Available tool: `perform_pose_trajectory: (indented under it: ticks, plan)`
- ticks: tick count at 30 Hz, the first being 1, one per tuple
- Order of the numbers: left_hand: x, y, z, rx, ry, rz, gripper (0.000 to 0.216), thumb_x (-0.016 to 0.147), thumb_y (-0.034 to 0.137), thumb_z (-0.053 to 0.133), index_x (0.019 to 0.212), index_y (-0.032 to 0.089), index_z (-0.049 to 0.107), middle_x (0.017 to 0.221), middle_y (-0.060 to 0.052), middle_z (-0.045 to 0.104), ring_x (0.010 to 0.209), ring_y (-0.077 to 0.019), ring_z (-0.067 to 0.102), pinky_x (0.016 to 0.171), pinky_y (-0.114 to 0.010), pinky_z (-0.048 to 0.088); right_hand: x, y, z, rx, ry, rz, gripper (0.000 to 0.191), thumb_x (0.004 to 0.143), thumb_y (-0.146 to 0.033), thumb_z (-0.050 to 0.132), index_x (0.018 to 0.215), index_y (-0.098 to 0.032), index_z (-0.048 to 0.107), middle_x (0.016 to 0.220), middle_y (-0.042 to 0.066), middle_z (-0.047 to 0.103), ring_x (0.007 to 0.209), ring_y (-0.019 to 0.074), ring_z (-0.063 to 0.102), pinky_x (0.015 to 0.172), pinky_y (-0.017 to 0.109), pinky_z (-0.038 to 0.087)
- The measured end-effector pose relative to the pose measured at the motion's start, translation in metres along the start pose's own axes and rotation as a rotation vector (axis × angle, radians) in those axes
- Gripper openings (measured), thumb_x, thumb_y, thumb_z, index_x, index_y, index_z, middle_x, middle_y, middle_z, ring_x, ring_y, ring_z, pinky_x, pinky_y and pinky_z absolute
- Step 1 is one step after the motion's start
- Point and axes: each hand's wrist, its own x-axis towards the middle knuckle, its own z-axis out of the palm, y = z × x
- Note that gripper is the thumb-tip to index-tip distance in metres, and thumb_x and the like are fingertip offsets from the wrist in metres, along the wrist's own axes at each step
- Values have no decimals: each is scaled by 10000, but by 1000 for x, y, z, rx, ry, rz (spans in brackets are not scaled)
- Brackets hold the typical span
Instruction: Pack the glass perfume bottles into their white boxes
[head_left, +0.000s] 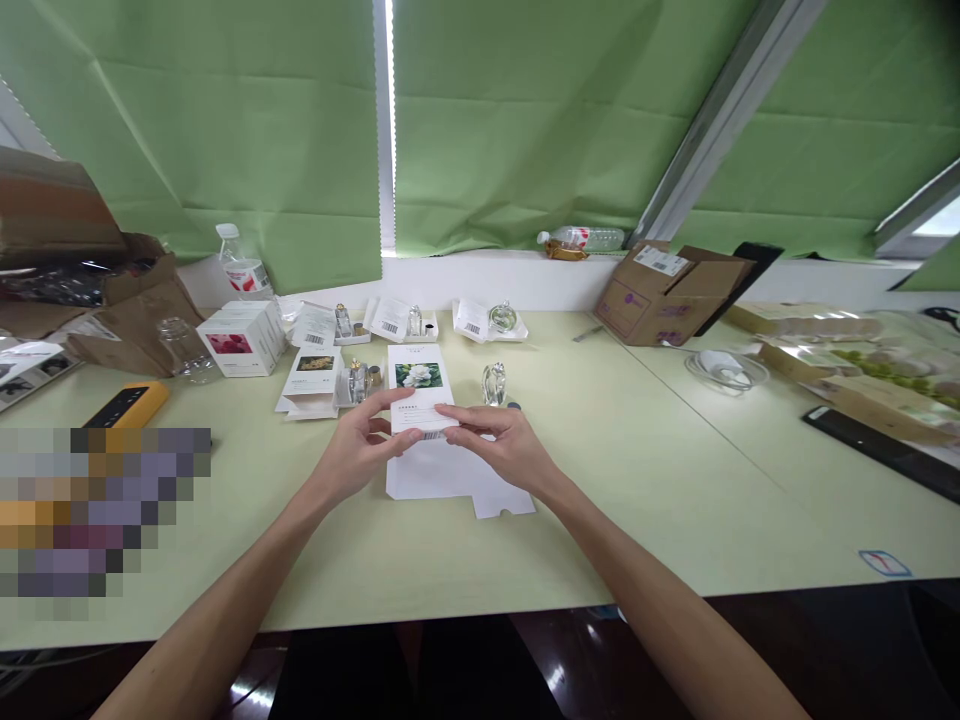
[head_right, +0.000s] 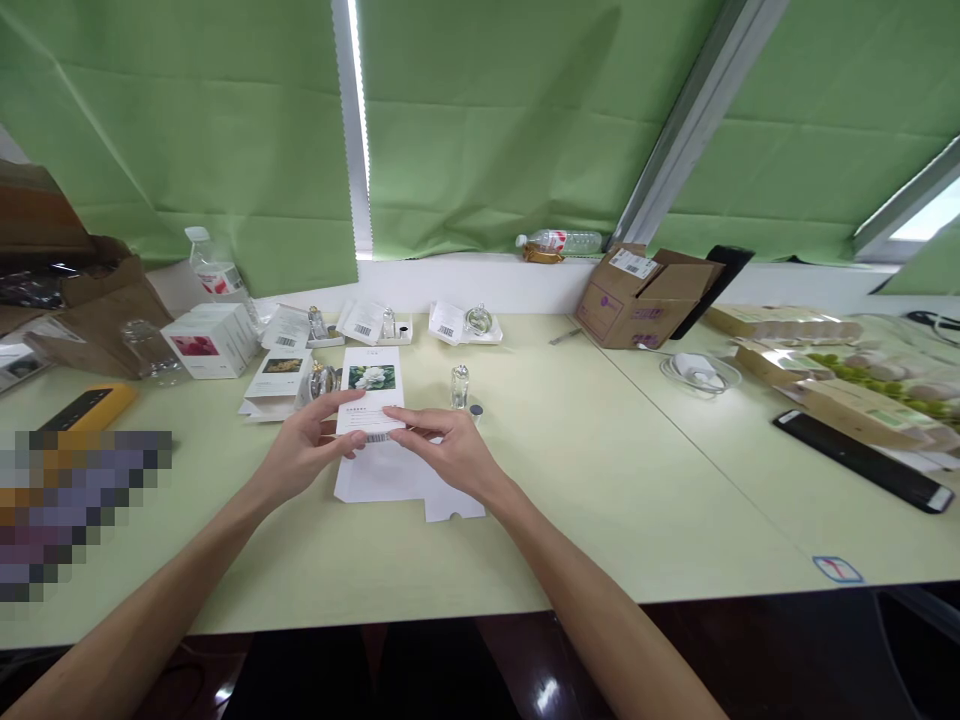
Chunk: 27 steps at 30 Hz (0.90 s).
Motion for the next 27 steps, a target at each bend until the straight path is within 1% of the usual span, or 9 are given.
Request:
perform_pose_trajectory:
  ticks: [4, 6, 9, 11, 12, 14, 17, 22, 27]
  plan:
    - [-1, 0, 1, 5, 5, -2, 528, 806, 454, 685, 1279, 262, 551, 1108, -69, 642, 841, -220, 661, 682, -358, 594, 0, 1, 1, -31, -2, -12, 347, 849, -440, 639, 1159, -294, 698, 1088, 40, 731, 879, 217, 684, 768, 395, 577]
    - [-1, -1, 1, 1, 7, -1, 537, 806, 454, 684, 1288, 263, 542, 1115, -72, 638, 838, -218, 660, 681, -358, 596, -1, 0, 1, -24, -3, -10, 345, 853, -435, 635, 1164, -298, 695, 1125, 35, 720, 899, 221, 685, 786, 400, 577]
    - [-1, -1, 1, -15, -9, 7, 552, 816, 461, 669, 1312, 272, 518, 1173, -78, 620, 854, -214, 653, 661, -341, 601, -1, -2, 1, -23, -7, 1, 379, 855, -433, 632, 1208, -301, 669, 1232, 30, 671, 962, 231, 674, 842, 413, 573]
    - [0, -1, 2, -26, -23, 20, 514, 846, 470, 626, 1310, 273, 522, 1241, -81, 590, 881, -209, 642, 663, -333, 605, -1, -2, 1, -38, -14, 18, 421, 866, -440, 613, 1264, -300, 629, 1263, 32, 651, 940, 223, 673, 854, 421, 571]
    - [0, -1, 2, -29, -27, 27, 484, 867, 473, 595, 1300, 267, 531, 1263, -81, 577, 889, -204, 634, 669, -333, 607, -1, -1, 2, -49, -18, 27, 442, 875, -442, 600, 1293, -298, 605, 1243, 34, 663, 910, 215, 674, 849, 423, 571]
    - [0, -1, 2, -31, -23, 37, 438, 899, 472, 539, 1277, 252, 554, 1277, -78, 563, 882, -190, 618, 681, -337, 612, -1, 0, 2, -79, -23, 34, 476, 889, -443, 577, 1340, -291, 560, 1120, 33, 713, 840, 199, 669, 828, 422, 570]
    - [-1, 0, 3, -25, -26, 30, 419, 911, 462, 522, 1273, 255, 560, 1281, -66, 558, 853, -171, 602, 680, -332, 614, -1, 3, 3, -126, -32, 21, 510, 892, -439, 574, 1374, -282, 522, 967, 23, 731, 784, 188, 652, 803, 418, 562]
    - [-1, 1, 3, -17, -48, 12, 457, 894, 458, 550, 1313, 278, 530, 1306, -70, 544, 870, -184, 616, 681, -326, 609, -1, 4, 2, -141, -38, 20, 505, 889, -442, 575, 1369, -291, 528, 982, 27, 720, 752, 177, 637, 767, 394, 556]
    - [-2, 3, 4, -18, -38, -8, 549, 879, 445, 573, 1392, 312, 427, 1277, -85, 547, 855, -186, 627, 676, -339, 605, -1, 3, 2, -136, -30, 15, 494, 880, -445, 584, 1351, -298, 548, 999, 27, 722, 744, 171, 631, 748, 382, 561]
